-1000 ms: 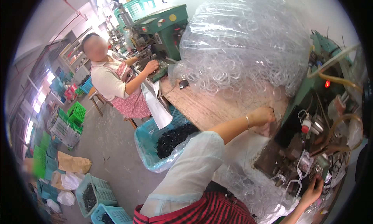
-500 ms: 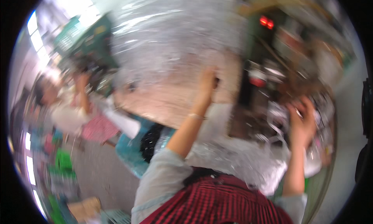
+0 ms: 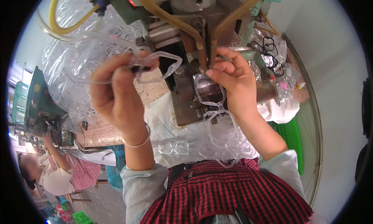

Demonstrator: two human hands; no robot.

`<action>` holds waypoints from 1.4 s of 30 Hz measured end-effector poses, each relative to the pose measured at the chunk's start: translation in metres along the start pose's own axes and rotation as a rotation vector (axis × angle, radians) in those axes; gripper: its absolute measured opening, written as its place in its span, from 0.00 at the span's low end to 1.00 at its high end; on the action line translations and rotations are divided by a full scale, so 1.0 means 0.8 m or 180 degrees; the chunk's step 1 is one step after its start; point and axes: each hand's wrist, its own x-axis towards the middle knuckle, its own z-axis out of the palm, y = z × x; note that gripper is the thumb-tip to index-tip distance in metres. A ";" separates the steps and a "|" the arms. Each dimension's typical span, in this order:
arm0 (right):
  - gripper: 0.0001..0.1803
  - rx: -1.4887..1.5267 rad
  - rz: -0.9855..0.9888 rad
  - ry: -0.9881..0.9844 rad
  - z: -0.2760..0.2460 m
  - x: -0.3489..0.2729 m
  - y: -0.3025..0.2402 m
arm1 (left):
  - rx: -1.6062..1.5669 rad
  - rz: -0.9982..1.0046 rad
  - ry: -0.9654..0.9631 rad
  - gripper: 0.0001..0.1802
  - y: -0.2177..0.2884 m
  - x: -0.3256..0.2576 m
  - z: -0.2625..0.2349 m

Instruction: The person repeatedly picks clear plastic frames and small metal components, places them into a press machine, and removes the assembled units. The person handles the parts one at a time and places finished items into a nearby container.

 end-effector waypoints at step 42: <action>0.06 -0.3743 -0.1190 0.0693 -0.145 -0.022 0.031 | 0.4154 -0.0190 -0.1738 0.15 -0.141 -0.105 -0.224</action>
